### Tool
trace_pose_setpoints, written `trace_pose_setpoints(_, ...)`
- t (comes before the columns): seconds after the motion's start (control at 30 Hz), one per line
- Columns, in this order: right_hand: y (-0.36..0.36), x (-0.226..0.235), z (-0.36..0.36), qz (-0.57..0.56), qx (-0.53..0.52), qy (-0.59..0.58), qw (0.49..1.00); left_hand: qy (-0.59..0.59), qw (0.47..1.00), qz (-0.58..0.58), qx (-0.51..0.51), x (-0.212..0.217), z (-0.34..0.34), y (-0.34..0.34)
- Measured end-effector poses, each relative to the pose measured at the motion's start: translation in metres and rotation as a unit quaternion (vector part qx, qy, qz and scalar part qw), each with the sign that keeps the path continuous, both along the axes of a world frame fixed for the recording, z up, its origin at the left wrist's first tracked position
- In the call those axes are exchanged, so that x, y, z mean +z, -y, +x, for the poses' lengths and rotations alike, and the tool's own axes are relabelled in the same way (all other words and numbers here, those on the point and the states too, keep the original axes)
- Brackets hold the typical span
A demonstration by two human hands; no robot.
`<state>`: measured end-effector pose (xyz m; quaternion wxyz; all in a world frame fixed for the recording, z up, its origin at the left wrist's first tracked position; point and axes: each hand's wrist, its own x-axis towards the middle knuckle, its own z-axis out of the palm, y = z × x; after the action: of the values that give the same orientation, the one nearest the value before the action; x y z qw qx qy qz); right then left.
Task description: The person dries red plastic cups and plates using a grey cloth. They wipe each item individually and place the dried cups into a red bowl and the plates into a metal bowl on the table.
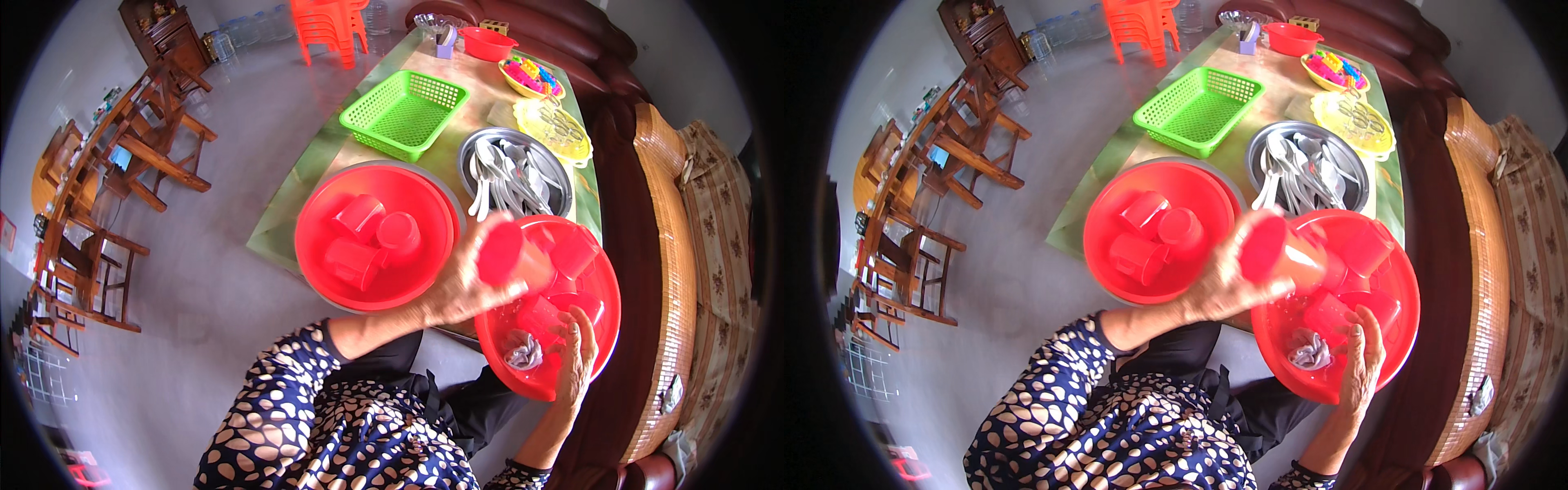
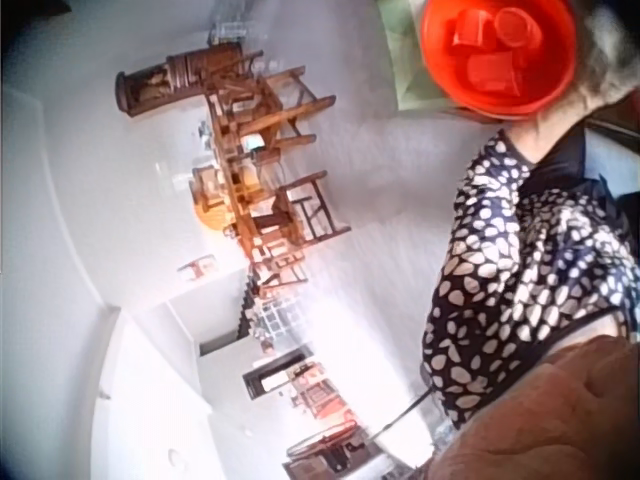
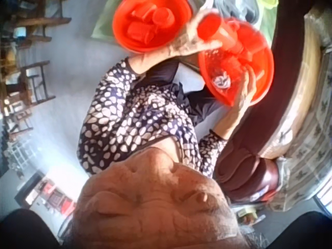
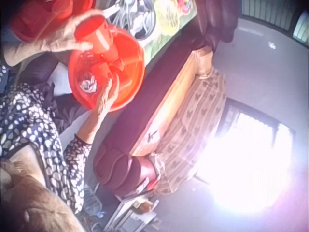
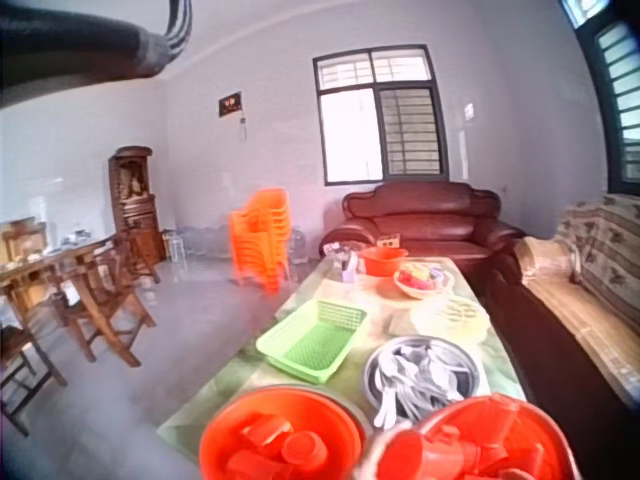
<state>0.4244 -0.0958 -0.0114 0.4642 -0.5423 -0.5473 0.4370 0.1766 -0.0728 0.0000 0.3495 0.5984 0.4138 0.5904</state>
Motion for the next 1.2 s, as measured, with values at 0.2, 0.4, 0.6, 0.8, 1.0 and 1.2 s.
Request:
trace_pose_setpoints(0.2,0.003,-0.015,-0.003,0.034,0.011,0.022,0.999,-0.233,0.944,-0.001,0.235,0.017,-0.111,-0.028)
trace_pose_setpoints(0.4,0.006,-0.014,-0.014,0.029,0.042,0.063,0.997,-0.238,0.926,-0.183,0.229,-0.017,-0.166,-0.052)
trace_pose_setpoints(0.6,0.012,-0.005,-0.013,0.048,0.093,0.228,0.968,-0.402,0.842,-0.191,0.305,-0.045,-0.181,-0.058)
trace_pose_setpoints(0.8,0.013,0.007,-0.016,0.090,0.189,0.401,0.892,-0.405,0.802,0.011,0.438,-0.022,-0.160,-0.044)
trace_pose_setpoints(1.0,0.006,0.003,-0.015,0.027,0.250,0.500,0.829,-0.343,0.927,0.123,0.085,0.012,-0.041,-0.030)
trace_pose_setpoints(1.2,-0.003,-0.015,-0.001,-0.002,0.304,0.552,0.776,-0.392,0.910,-0.006,-0.137,-0.023,0.060,-0.024)
